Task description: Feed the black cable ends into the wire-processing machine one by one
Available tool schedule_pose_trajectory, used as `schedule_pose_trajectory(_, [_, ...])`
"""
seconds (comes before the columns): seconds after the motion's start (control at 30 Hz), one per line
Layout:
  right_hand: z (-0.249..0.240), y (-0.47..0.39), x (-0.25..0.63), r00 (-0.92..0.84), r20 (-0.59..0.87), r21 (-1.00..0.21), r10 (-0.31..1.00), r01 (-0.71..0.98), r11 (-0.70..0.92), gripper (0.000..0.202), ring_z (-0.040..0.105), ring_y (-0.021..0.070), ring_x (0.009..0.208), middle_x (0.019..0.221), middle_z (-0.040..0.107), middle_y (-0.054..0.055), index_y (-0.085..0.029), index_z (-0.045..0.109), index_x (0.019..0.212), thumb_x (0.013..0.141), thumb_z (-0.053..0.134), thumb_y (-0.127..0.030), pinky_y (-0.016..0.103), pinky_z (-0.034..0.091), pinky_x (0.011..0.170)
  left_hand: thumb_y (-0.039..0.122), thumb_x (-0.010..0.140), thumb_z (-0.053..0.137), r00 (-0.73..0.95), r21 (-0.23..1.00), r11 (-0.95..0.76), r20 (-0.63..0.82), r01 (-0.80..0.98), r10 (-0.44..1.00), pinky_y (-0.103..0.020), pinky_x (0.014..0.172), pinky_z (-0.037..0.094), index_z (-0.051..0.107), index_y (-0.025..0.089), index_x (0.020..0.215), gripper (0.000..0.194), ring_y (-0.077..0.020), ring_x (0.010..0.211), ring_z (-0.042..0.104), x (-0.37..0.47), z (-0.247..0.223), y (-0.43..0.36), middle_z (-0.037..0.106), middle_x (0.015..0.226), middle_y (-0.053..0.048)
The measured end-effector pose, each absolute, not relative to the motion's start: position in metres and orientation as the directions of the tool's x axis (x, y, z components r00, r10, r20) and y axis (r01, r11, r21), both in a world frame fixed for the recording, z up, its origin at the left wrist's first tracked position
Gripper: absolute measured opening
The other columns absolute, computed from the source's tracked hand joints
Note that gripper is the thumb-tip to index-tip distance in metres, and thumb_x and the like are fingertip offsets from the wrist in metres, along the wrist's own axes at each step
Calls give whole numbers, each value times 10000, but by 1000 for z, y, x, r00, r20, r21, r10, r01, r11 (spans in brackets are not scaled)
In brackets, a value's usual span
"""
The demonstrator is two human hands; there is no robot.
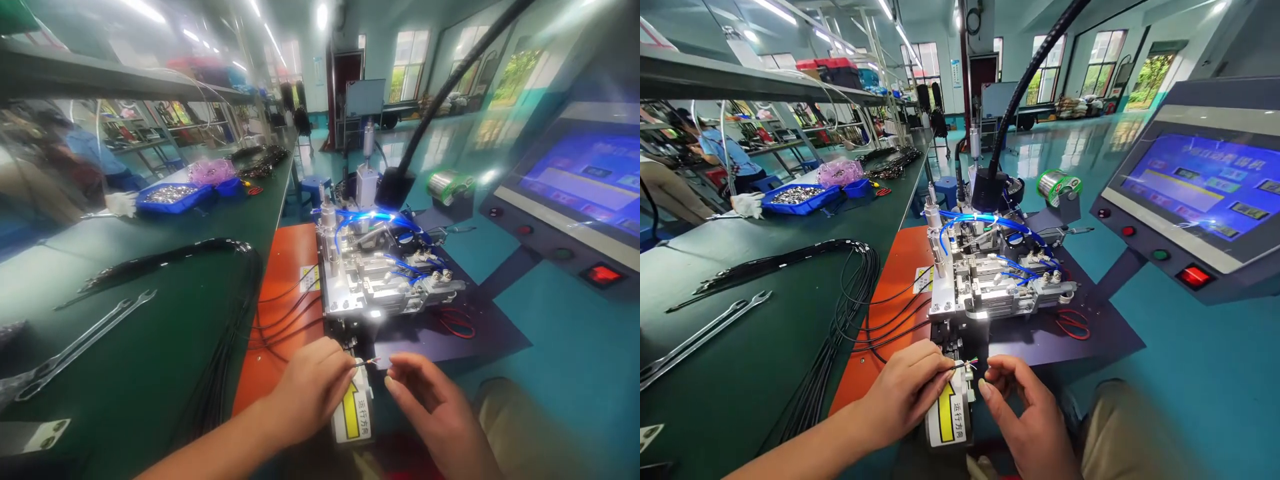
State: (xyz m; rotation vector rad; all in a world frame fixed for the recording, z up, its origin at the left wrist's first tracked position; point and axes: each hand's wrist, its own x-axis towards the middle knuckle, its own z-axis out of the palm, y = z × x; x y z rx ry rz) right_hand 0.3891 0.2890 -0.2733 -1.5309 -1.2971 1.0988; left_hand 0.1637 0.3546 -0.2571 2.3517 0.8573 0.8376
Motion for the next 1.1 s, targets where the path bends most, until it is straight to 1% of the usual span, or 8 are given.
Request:
schedule_pose_trajectory(0.13, [-271,289,391,118,-19,-946,993,319,-56,276,683,184,964,1047,694,59,-215,666,1086,874,669,-392,205,550,849,168,951,482,607,629,-686,398,366,688,-281,635,336,618,134,951,140,-154,742,449,163,-260,356,538,791,-54])
schedule_pose_trajectory(0.23, [-269,294,391,112,16,-935,994,354,-25,263,681,185,976,1076,692,67,-208,679,1074,878,664,-383,202,551,863,167,947,491,607,630,-688,402,360,686,-280,630,328,614,145,959,125,-154,738,452,163,-261,356,535,787,-52])
schedule_pose_trajectory(0.4, [-261,302,387,113,-4,-930,994,364,-45,259,674,196,995,1105,687,86,-195,682,1061,902,631,-392,216,556,862,170,963,482,585,671,-652,386,353,714,-275,659,354,603,155,1027,138,-156,762,482,162,-261,356,561,817,-59])
schedule_pose_trajectory(0.53, [-257,305,382,103,-7,-929,995,367,-44,257,678,199,972,1063,696,80,-196,696,1034,898,630,-404,231,556,855,160,972,451,562,682,-652,412,332,717,-266,647,359,598,142,993,149,-146,738,488,162,-261,356,564,801,-56])
schedule_pose_trajectory(0.67, [-258,307,381,93,-2,-924,996,380,-37,255,673,198,982,1083,690,77,-202,688,1061,903,626,-392,243,550,865,172,980,430,548,691,-631,394,352,738,-259,635,361,596,140,972,169,-139,716,495,163,-262,356,568,786,-51])
schedule_pose_trajectory(0.77, [-258,307,380,95,65,-902,993,431,18,235,660,191,995,1101,678,71,-216,679,1081,916,612,-369,248,540,872,182,981,426,554,700,-617,373,359,745,-258,630,364,596,141,957,176,-137,701,495,163,-261,356,571,773,-47])
schedule_pose_trajectory(0.93, [-254,305,376,47,198,-820,979,555,139,199,645,189,976,1062,674,61,-243,689,1080,928,589,-323,255,525,859,205,989,433,547,715,-585,334,384,768,-258,640,375,605,149,948,185,-134,708,505,164,-260,356,581,780,-42])
schedule_pose_trajectory(1.1, [-252,305,374,23,206,-792,978,592,153,219,637,193,967,1063,667,59,-263,685,1113,938,567,-323,270,525,846,210,983,450,549,712,-587,334,385,766,-261,652,380,608,154,962,169,-135,718,505,163,-261,356,583,786,-40])
